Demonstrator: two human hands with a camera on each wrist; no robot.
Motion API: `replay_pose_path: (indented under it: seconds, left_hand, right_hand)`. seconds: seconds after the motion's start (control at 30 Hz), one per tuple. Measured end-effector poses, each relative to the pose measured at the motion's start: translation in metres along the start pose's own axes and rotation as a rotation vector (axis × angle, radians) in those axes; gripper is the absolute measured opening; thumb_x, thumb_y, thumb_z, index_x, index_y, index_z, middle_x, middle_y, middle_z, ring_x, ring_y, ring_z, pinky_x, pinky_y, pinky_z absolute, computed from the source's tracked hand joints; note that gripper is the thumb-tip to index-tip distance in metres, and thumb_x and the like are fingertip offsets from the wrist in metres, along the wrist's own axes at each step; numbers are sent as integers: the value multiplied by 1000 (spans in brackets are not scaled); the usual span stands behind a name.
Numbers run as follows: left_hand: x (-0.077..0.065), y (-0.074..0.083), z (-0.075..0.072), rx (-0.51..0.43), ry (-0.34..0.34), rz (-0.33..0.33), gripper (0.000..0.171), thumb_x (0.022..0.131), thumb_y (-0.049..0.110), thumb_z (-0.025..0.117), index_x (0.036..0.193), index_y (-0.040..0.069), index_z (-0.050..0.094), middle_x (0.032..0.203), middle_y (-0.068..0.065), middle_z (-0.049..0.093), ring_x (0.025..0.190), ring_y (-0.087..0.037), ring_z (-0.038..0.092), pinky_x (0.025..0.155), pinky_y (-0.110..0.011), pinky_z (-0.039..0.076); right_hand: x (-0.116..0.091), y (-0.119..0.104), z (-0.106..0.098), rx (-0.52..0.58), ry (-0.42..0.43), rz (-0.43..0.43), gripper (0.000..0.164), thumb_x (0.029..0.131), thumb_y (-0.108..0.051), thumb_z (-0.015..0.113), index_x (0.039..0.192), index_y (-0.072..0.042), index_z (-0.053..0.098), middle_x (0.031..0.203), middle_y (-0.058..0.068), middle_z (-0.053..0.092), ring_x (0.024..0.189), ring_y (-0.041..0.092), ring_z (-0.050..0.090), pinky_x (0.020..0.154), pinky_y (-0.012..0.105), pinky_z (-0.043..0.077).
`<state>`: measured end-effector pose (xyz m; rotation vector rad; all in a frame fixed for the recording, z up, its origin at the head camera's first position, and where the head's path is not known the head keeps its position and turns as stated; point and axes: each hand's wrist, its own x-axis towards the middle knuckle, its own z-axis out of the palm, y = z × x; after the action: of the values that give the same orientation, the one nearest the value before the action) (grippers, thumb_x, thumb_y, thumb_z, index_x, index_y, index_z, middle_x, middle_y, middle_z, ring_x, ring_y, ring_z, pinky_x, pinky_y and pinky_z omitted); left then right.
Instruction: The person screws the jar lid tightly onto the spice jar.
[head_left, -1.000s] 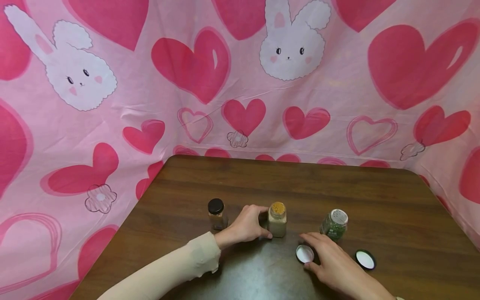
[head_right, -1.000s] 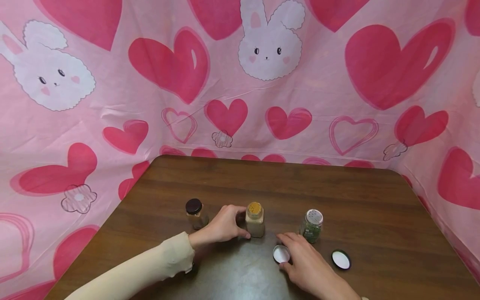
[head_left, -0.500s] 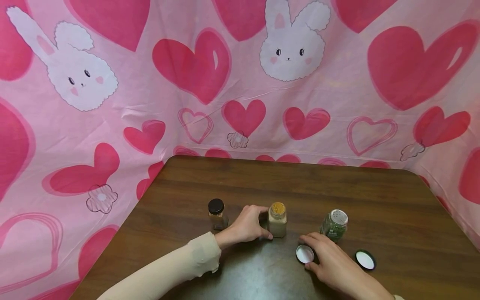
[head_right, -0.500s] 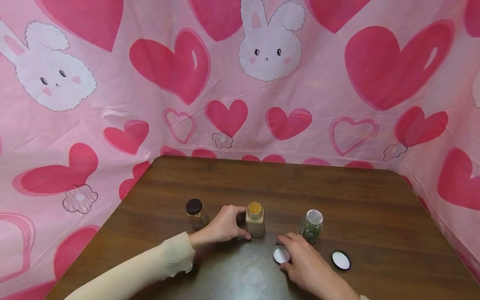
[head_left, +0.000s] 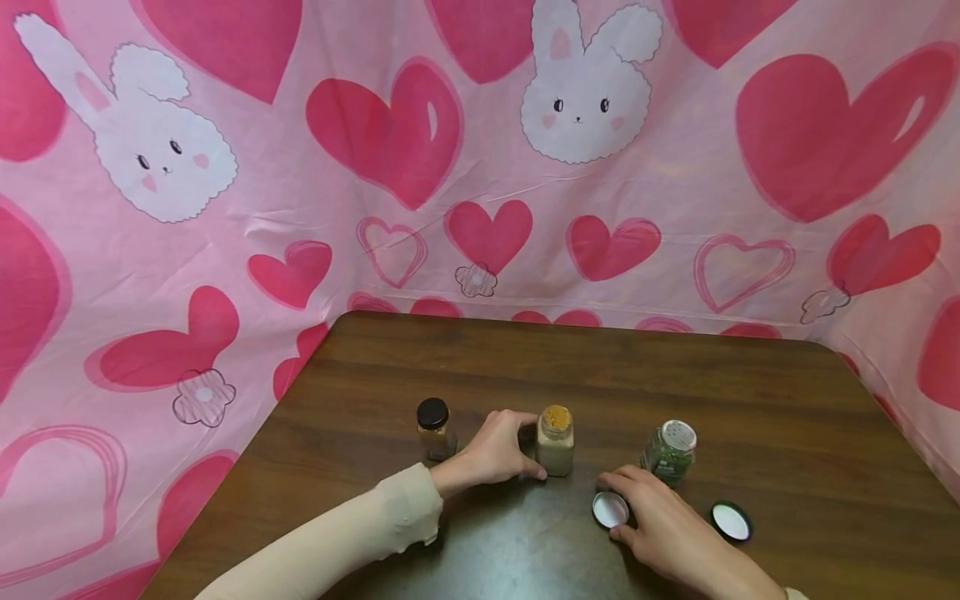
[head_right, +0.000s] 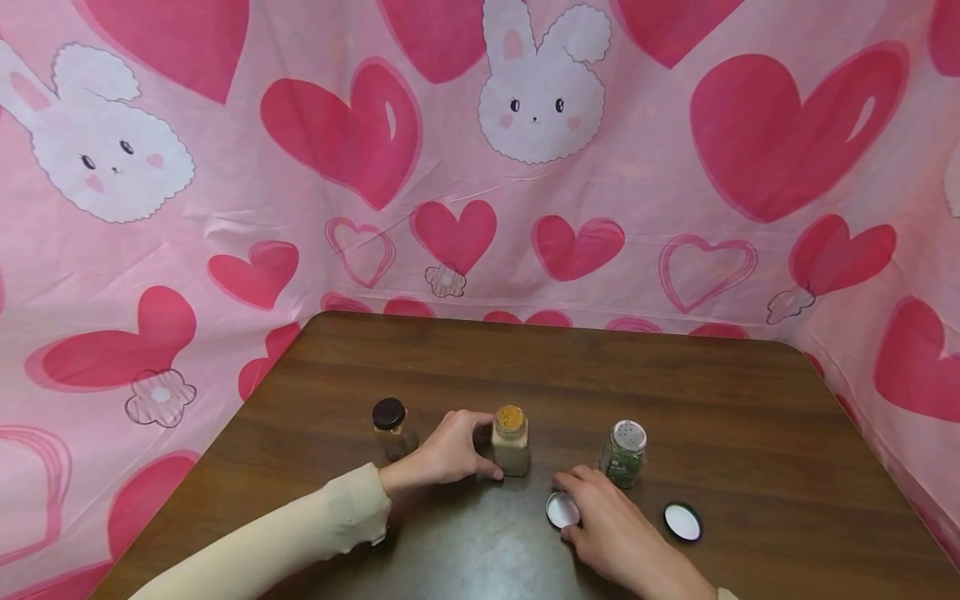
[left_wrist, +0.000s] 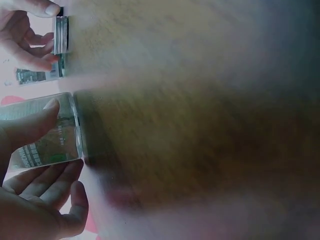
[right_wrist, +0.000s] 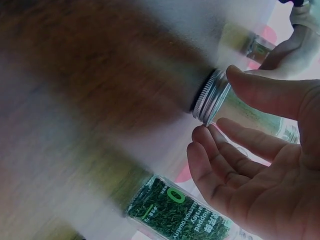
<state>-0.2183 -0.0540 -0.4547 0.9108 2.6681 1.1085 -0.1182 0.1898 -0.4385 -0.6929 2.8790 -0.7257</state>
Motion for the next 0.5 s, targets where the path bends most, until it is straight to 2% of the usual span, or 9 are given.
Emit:
replay_pose_path:
  seconds: [0.5]
  left_hand:
    - [1, -1, 0, 10, -6, -2, 62, 59, 26, 92, 115, 21, 67, 105, 17, 64, 101, -2, 56, 87, -26, 45]
  right_hand:
    - [1, -3, 3, -16, 2, 19, 49, 70, -13, 83, 114, -6, 63, 108, -2, 57, 99, 17, 55, 77, 39, 48]
